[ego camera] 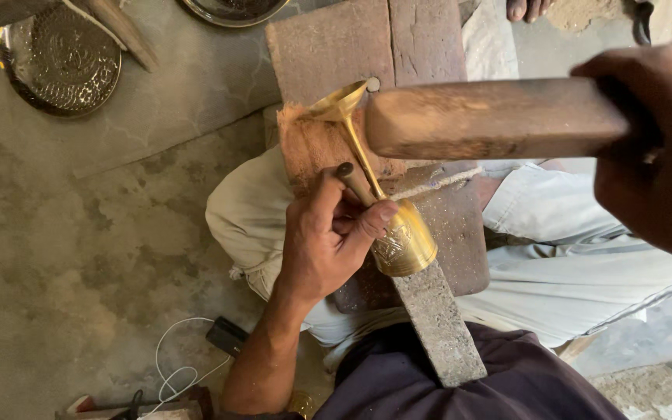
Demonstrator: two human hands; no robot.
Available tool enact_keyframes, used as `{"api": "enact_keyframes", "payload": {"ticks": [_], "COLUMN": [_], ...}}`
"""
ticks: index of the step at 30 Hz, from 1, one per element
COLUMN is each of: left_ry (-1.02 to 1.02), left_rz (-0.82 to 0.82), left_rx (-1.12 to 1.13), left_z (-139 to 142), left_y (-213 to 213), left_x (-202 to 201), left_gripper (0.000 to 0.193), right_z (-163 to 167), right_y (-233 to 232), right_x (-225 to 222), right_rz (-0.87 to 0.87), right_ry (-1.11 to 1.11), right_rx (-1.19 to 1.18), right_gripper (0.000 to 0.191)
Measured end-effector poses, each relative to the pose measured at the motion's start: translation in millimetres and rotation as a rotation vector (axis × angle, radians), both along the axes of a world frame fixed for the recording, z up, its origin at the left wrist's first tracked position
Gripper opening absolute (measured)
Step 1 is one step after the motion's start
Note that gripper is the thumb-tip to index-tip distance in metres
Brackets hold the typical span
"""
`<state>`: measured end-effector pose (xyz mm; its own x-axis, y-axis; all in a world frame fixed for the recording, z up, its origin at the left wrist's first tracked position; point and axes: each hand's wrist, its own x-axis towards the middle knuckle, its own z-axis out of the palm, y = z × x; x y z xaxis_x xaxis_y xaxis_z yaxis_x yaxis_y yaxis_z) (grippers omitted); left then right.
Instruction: The person sits on the floor and hammers a brass goblet-shaped vessel resting on a brick and stone support, holding a metal punch against the vessel's surface with one hand while striking it with a wooden mallet in the other. They reposition the punch and rotate the vessel to work different areas of the brass surface.
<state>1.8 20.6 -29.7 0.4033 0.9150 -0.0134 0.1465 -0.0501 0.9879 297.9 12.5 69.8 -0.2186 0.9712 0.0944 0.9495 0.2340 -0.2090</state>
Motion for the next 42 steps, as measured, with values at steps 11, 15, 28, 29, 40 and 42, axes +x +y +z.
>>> {"api": "enact_keyframes", "payload": {"ticks": [11, 15, 28, 29, 40, 42], "left_ry": [0.085, 0.092, 0.114, 0.11, 0.225, 0.251], "left_rz": [-0.07, -0.248, -0.592, -0.593, -0.608, -0.592], "left_rx": [0.116, 0.23, 0.228, 0.229, 0.341, 0.369], "left_z": [0, 14, 36, 36, 38, 38], "left_y": [3, 18, 47, 47, 51, 46], "left_x": [-3, -1, 11, 10, 12, 10], "left_gripper": [0.032, 0.031, 0.042, 0.042, 0.041, 0.04], "right_z": [38, 15, -42, -39, -27, -27], "right_y": [36, 16, -55, -57, -69, -78], "right_x": [-44, -12, 27, 29, 12, 13], "right_rz": [0.078, 0.061, -0.458, -0.35, -0.254, -0.307], "right_ry": [0.074, -0.143, 0.289, 0.111, -0.094, -0.091], "right_rx": [-0.013, 0.007, -0.199, -0.166, -0.024, -0.028], "right_gripper": [0.04, 0.043, 0.033, 0.036, 0.038, 0.038]}}
